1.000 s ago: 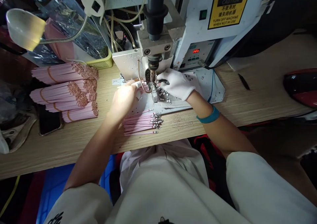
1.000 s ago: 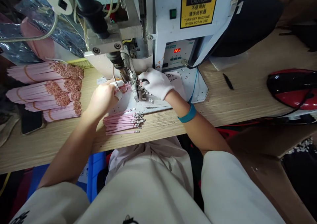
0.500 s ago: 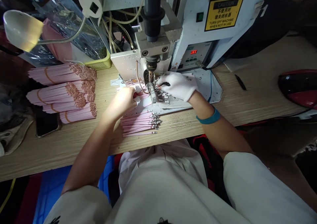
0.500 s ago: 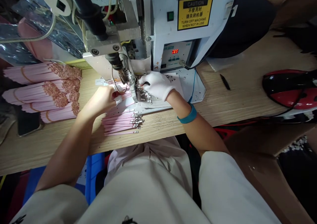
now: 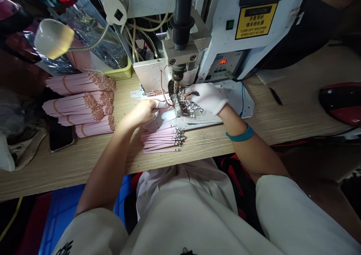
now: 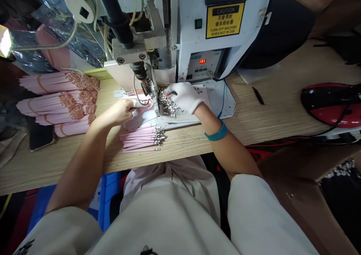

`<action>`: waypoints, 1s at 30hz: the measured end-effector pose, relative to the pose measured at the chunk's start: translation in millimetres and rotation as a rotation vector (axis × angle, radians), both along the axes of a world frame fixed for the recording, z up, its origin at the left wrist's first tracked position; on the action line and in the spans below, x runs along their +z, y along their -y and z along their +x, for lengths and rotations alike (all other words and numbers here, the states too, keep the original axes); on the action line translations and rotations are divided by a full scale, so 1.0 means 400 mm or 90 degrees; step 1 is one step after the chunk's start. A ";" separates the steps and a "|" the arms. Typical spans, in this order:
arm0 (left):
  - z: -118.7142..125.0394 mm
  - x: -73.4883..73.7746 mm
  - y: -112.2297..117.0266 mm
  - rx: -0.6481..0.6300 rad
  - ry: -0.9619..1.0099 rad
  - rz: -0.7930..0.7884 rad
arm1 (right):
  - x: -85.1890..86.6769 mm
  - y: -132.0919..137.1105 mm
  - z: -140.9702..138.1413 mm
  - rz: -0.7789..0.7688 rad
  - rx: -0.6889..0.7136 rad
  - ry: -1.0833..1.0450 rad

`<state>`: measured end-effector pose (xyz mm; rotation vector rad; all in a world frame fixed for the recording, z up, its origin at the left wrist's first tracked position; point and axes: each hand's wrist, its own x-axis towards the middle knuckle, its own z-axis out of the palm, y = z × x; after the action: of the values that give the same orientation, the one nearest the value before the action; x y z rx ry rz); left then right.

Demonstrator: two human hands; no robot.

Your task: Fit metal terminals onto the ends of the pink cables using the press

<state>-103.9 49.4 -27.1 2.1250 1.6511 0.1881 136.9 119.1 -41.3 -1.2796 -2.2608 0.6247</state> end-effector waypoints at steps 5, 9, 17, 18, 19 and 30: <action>-0.003 0.005 0.008 -0.054 -0.009 0.046 | 0.005 0.001 0.007 -0.013 0.030 0.026; 0.004 0.017 0.018 -0.064 -0.020 0.041 | 0.006 -0.003 0.012 0.003 0.051 0.049; 0.055 -0.028 0.012 -0.014 0.040 0.124 | 0.004 0.000 0.010 0.034 0.094 0.081; 0.060 -0.031 0.011 -0.014 0.043 0.136 | 0.001 -0.001 0.008 0.033 0.096 0.080; 0.063 -0.031 0.010 -0.016 0.041 0.141 | -0.002 -0.002 0.007 0.034 0.091 0.077; -0.029 0.090 0.054 -0.085 0.090 0.185 | 0.122 0.122 0.058 -0.042 0.148 -0.037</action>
<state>-115.5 27.6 8.8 2.3637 1.4674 0.5530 160.2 70.4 7.4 -1.0206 -2.3777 0.8134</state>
